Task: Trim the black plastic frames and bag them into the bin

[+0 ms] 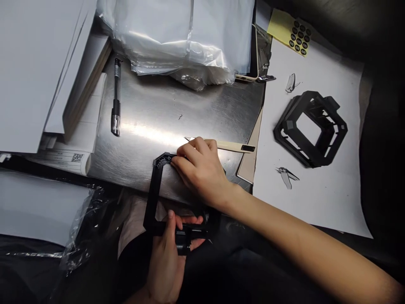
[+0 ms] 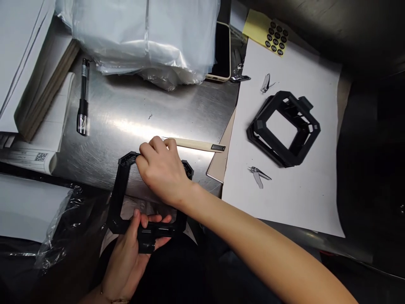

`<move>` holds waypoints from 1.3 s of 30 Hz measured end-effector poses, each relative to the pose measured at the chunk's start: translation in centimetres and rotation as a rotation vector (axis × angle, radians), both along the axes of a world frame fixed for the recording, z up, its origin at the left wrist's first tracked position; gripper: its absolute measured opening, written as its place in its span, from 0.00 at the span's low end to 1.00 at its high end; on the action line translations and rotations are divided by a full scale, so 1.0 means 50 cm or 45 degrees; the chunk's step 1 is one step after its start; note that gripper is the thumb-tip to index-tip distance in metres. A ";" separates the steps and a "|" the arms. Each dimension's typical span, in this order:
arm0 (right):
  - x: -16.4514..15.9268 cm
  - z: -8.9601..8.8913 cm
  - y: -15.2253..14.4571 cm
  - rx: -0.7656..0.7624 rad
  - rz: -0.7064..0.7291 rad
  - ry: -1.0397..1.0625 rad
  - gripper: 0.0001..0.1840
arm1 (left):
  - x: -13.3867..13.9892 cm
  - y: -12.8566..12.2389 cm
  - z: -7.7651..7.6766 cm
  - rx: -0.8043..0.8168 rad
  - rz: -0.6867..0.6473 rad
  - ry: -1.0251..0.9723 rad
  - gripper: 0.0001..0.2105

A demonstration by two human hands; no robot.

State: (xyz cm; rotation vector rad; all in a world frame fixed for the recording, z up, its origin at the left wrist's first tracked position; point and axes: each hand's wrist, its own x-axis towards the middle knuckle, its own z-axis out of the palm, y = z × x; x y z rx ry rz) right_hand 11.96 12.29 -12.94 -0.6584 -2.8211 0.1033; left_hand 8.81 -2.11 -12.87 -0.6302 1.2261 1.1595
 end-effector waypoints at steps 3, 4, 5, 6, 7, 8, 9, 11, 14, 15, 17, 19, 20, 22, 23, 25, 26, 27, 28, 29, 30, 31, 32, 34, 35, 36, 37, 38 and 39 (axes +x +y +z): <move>-0.005 -0.017 -0.007 0.056 0.012 0.021 0.10 | 0.001 0.001 -0.002 0.010 0.007 0.000 0.17; -0.009 -0.021 -0.011 0.071 0.008 0.026 0.09 | 0.002 0.001 -0.003 0.016 0.010 0.004 0.17; -0.013 -0.022 -0.016 0.069 -0.003 0.037 0.09 | 0.002 0.000 -0.003 0.027 0.010 0.005 0.17; -0.016 -0.019 -0.021 0.025 -0.020 0.062 0.09 | 0.001 0.000 -0.004 0.033 0.012 0.006 0.17; -0.018 -0.012 -0.025 -0.076 -0.045 0.117 0.09 | 0.001 -0.002 -0.004 0.034 0.018 0.006 0.16; -0.017 0.001 -0.028 -0.242 -0.076 0.205 0.09 | 0.001 -0.003 -0.004 0.026 0.028 0.010 0.16; -0.011 0.018 -0.030 -0.461 -0.108 0.309 0.09 | 0.001 -0.004 -0.005 0.017 0.040 0.014 0.15; 0.017 0.062 -0.031 -0.983 -0.086 0.421 0.09 | 0.000 -0.004 -0.005 0.010 0.065 0.023 0.13; 0.088 0.117 -0.037 -1.387 0.178 0.151 0.12 | -0.001 -0.003 -0.001 0.053 0.056 0.020 0.12; 0.113 0.125 -0.042 -1.287 0.190 0.032 0.10 | -0.002 -0.002 0.002 0.076 0.043 0.007 0.12; 0.154 0.124 -0.057 -0.947 0.183 -0.178 0.07 | -0.008 0.000 0.015 0.114 0.026 -0.044 0.14; 0.178 0.109 -0.073 -0.628 0.217 -0.309 0.16 | -0.019 -0.001 0.036 0.131 0.027 -0.131 0.14; 0.182 0.103 -0.078 -0.520 0.266 -0.314 0.17 | -0.027 -0.002 0.050 0.129 0.027 -0.175 0.13; 0.181 0.105 -0.082 -0.415 0.328 -0.200 0.13 | -0.046 -0.008 0.080 0.145 0.004 -0.250 0.15; 0.177 0.116 -0.081 -0.443 0.348 -0.115 0.12 | -0.056 -0.012 0.093 0.183 0.001 -0.236 0.19; 0.167 0.157 -0.077 -0.671 0.341 0.067 0.10 | -0.075 -0.019 0.112 0.322 0.040 0.017 0.30; 0.162 0.181 -0.076 -0.848 0.306 0.150 0.09 | -0.084 -0.022 0.116 0.407 0.075 0.249 0.33; 0.157 0.205 -0.074 -1.049 0.259 0.217 0.08 | -0.093 -0.023 0.118 0.477 0.098 0.487 0.36; 0.151 0.226 -0.070 -1.258 0.216 0.267 0.08 | -0.102 -0.024 0.116 0.509 0.104 0.700 0.37; 0.144 0.242 -0.064 -1.451 0.199 0.285 0.09 | -0.111 -0.023 0.113 0.508 0.086 0.855 0.34; 0.135 0.251 -0.053 -1.602 0.223 0.268 0.11 | -0.121 -0.022 0.110 0.488 0.056 0.943 0.27; 0.124 0.253 -0.036 -1.685 0.281 0.241 0.13 | -0.132 -0.022 0.106 0.464 0.031 0.987 0.20; 0.110 0.250 -0.013 -1.654 0.309 0.231 0.14 | -0.144 -0.022 0.103 0.447 0.019 1.005 0.13; 0.075 0.230 0.055 -1.334 0.221 0.306 0.15 | -0.168 -0.027 0.096 0.446 0.001 0.950 0.12; 0.054 0.216 0.097 -1.024 0.018 0.380 0.12 | -0.180 -0.032 0.093 0.457 -0.011 0.880 0.12; 0.032 0.202 0.141 -0.880 -0.097 0.426 0.10 | -0.191 -0.038 0.089 0.457 -0.023 0.793 0.12; 0.009 0.188 0.185 -0.797 -0.160 0.444 0.09 | -0.202 -0.045 0.084 0.455 -0.030 0.713 0.12; -0.013 0.175 0.227 -0.725 -0.209 0.450 0.08 | -0.210 -0.052 0.079 0.450 -0.023 0.650 0.12; -0.034 0.164 0.265 -0.673 -0.231 0.433 0.08 | -0.218 -0.060 0.073 0.442 -0.001 0.614 0.12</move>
